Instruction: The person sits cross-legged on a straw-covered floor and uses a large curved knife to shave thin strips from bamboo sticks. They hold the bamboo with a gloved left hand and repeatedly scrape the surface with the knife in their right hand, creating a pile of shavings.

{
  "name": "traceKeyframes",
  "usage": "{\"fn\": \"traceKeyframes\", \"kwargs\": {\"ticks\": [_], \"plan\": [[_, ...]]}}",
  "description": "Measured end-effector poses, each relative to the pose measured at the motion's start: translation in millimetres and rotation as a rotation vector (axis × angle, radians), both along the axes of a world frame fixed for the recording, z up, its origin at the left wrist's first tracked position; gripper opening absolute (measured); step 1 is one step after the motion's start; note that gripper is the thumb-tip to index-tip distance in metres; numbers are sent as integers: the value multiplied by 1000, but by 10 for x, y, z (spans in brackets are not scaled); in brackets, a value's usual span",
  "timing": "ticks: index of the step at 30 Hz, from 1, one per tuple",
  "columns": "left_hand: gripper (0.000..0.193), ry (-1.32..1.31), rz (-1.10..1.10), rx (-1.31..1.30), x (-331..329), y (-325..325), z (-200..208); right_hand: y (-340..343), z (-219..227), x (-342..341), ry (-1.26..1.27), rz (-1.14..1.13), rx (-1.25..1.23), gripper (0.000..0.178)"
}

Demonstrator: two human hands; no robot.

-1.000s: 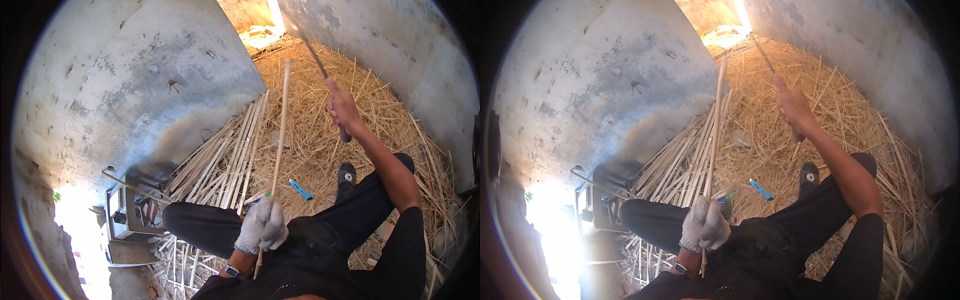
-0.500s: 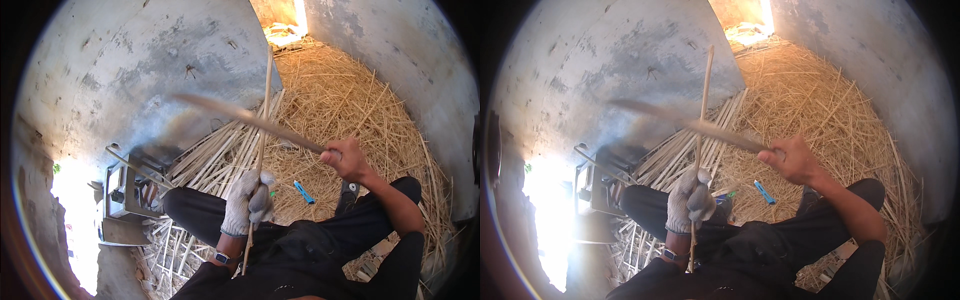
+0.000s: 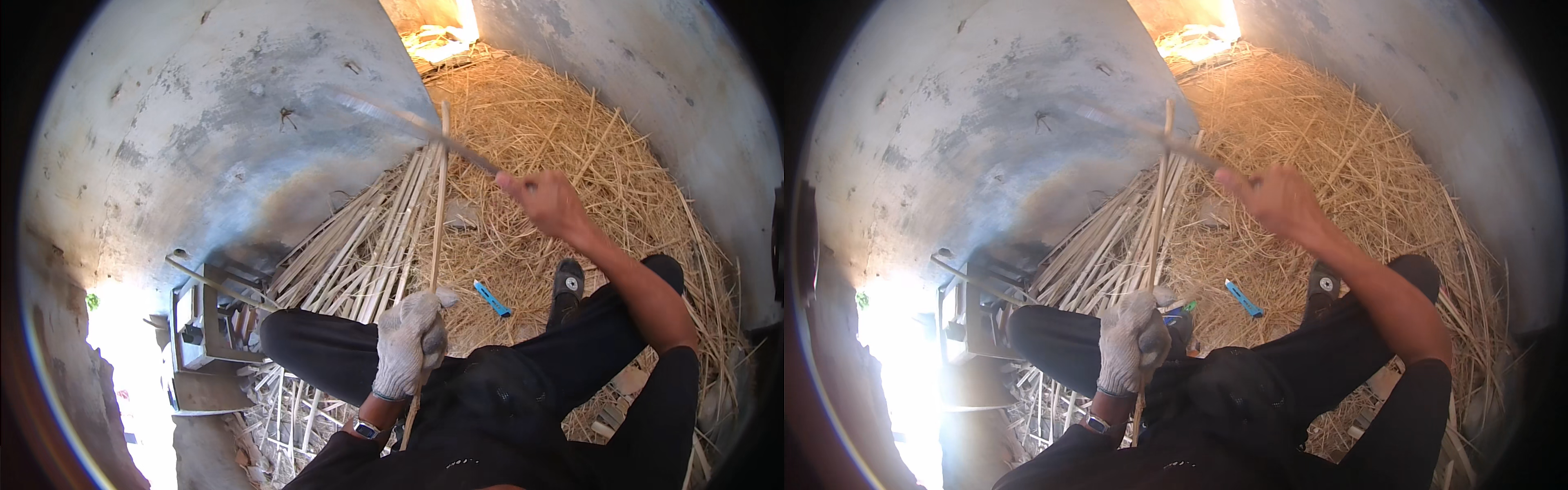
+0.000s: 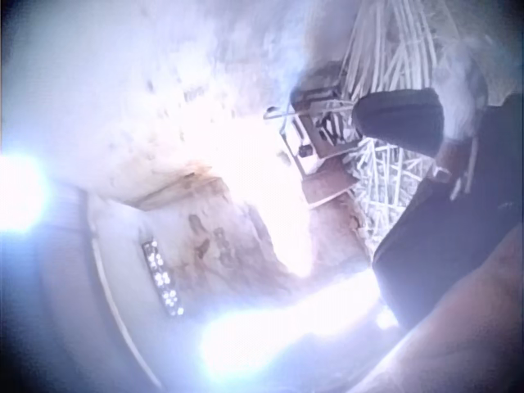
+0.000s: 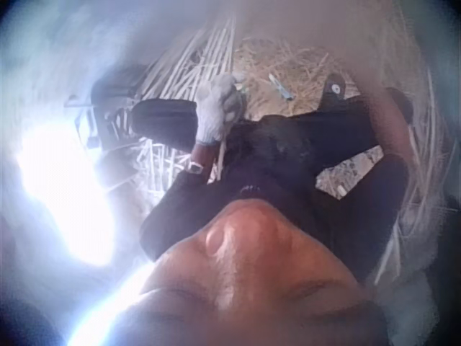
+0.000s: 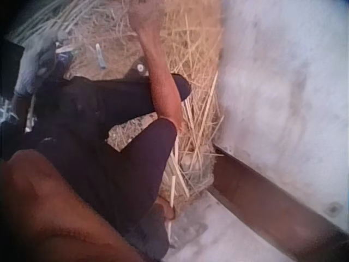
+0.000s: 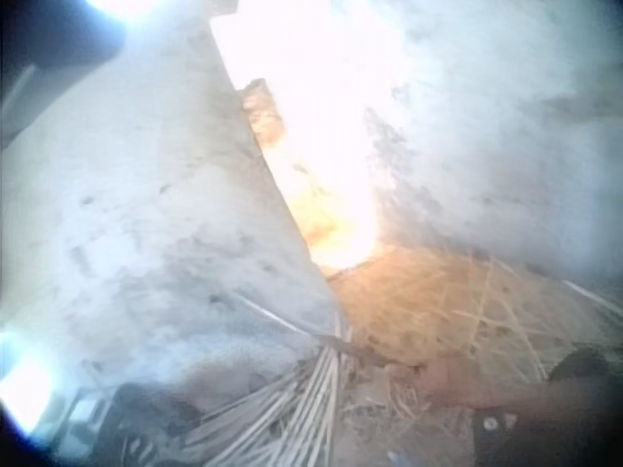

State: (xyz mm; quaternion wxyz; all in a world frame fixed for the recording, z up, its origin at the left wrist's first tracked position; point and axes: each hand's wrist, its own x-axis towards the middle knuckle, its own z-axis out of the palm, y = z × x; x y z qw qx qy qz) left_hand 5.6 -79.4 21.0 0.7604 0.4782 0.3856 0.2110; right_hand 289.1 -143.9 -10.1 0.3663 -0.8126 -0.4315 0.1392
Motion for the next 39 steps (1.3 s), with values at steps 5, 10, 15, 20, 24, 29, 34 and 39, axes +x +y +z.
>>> {"fn": "traceKeyframes", "kwargs": {"ticks": [5,10,15,20,24,29,34,39], "plan": [[30,29,-37,21,-67,57,-74,-39,-81,251,42,-123,131,73],[32,53,13,77,7,90,111,-138,-15,-48,39,179,205,73],[28,68,72,111,37,120,116,-265,86,-579,-81,407,-88,81],[21,199,70,315,42,89,-19,-262,-71,-637,-84,426,-134,87],[28,338,98,471,64,72,43,-217,-35,-642,-92,385,-155,90],[27,319,120,491,104,90,49,-129,-152,-630,-188,350,-42,88],[29,389,138,523,149,138,41,-42,-195,-633,-286,295,-4,88],[30,316,149,492,156,211,-38,103,-269,-575,-300,296,0,94]]}}
